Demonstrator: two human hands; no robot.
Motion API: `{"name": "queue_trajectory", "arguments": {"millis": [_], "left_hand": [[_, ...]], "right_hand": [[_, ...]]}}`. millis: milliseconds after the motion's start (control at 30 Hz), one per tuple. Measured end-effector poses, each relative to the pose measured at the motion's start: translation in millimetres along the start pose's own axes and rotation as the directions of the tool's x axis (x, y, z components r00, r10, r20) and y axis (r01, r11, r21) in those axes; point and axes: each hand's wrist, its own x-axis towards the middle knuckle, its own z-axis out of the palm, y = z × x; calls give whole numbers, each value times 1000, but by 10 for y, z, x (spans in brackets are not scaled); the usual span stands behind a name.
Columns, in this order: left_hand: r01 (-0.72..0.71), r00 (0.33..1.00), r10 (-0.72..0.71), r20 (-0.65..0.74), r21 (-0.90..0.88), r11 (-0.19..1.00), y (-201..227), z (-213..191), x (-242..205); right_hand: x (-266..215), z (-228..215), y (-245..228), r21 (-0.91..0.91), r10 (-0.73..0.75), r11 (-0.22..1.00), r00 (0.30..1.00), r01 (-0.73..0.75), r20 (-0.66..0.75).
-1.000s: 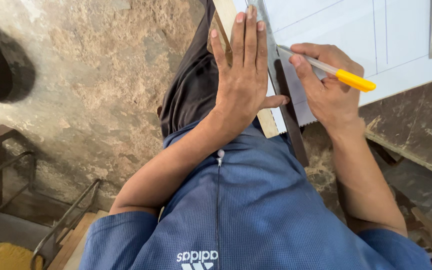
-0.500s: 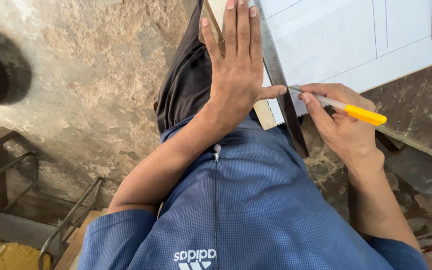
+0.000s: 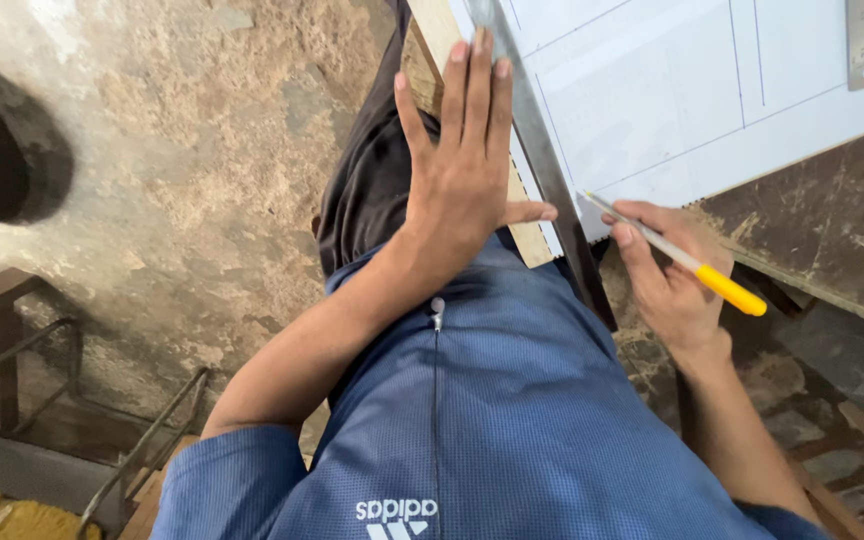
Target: The person uses a metal ruler and a yellow pencil to draw straight lines on a large white board. They repeatedly reposition the ruler and draw lines across the surface, creating a grid pattern. A compass is visible on the board but is not used during this segment.
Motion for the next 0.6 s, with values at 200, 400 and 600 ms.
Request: {"name": "queue_trajectory", "arguments": {"millis": [200, 400, 600], "left_hand": [[9, 1000, -10, -27, -56, 998, 23, 178, -87], [28, 998, -23, 52, -99, 995, 7, 65, 53], [-373, 925, 369, -92, -413, 831, 36, -144, 122]], "right_hand": [[-93, 30, 85, 79, 73, 995, 996, -68, -60], [-77, 28, 190, -55, -49, 997, 996, 45, -70], [-345, -62, 399, -164, -81, 986, 957, 35, -279]]}}
